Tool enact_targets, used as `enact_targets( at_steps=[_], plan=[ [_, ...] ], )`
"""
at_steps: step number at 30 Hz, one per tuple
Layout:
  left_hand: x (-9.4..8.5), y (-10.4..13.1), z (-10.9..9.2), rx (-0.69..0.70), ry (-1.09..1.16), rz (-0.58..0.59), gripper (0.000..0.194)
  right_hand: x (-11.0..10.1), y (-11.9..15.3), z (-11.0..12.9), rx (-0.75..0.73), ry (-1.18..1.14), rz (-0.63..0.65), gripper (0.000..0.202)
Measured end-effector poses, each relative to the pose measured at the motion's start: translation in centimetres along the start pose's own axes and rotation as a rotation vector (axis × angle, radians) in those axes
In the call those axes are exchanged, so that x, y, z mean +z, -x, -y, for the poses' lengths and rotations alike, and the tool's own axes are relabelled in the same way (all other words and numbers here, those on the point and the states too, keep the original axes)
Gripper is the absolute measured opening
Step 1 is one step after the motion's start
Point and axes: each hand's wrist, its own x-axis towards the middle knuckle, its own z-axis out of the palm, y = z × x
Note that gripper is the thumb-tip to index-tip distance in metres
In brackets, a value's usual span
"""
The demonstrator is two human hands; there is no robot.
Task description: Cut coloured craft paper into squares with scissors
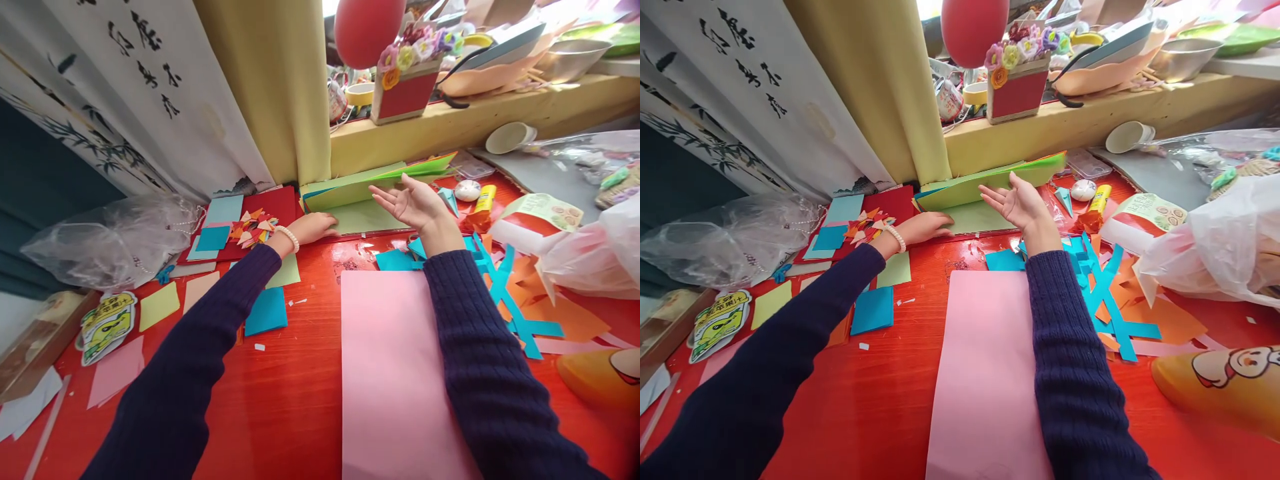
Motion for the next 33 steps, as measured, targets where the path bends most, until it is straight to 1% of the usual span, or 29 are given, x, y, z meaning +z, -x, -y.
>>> enact_targets(
  at_steps=[6,9,11,14,17,20,22,24,27,30,33],
  plan=[
    [0.4,0.3,0.3,0.018,0.008,-0.012,0.042,0.6,0.4,-0.1,-0.058,-0.026,0.047,0.013],
    [0.4,0.8,0.2,0.013,-0.005,-0.014,0.044,1.1,0.6,-0.3,-0.01,-0.066,0.059,0.009],
    [0.5,1.1,0.2,0.01,-0.012,-0.015,0.043,1.5,0.7,-0.4,0.078,-0.082,0.034,0.008],
    [0.5,1.3,0.2,0.005,-0.02,-0.021,0.043,2.3,0.6,-1.1,0.2,-0.12,-0.043,0.009],
    [0.4,1.1,0.4,0.001,-0.026,-0.029,0.045,3.2,-0.1,-2.6,0.211,-0.248,-0.123,0.006],
    [0.4,1.0,0.6,0.004,-0.052,-0.032,0.047,3.4,-1.4,-3.9,0.15,-0.336,-0.166,0.025],
    [0.4,1.0,0.8,0.009,-0.082,-0.029,0.048,3.2,-2.1,-4.3,0.112,-0.366,-0.169,0.034],
    [0.5,1.1,0.7,0.012,-0.108,-0.025,0.047,2.7,-2.5,-3.9,0.096,-0.399,-0.167,0.035],
    [0.8,1.1,0.3,-0.004,-0.143,-0.028,0.045,2.3,-2.3,-2.7,0.114,-0.445,-0.157,0.036],
    [1.2,0.7,-0.8,-0.051,-0.188,-0.053,0.041,2.3,-1.6,-1.4,0.139,-0.483,-0.154,0.04],
    [1.4,-0.4,-2.1,-0.13,-0.229,-0.104,0.045,2.6,-1.0,-0.8,0.15,-0.507,-0.155,0.041]
  ],
)
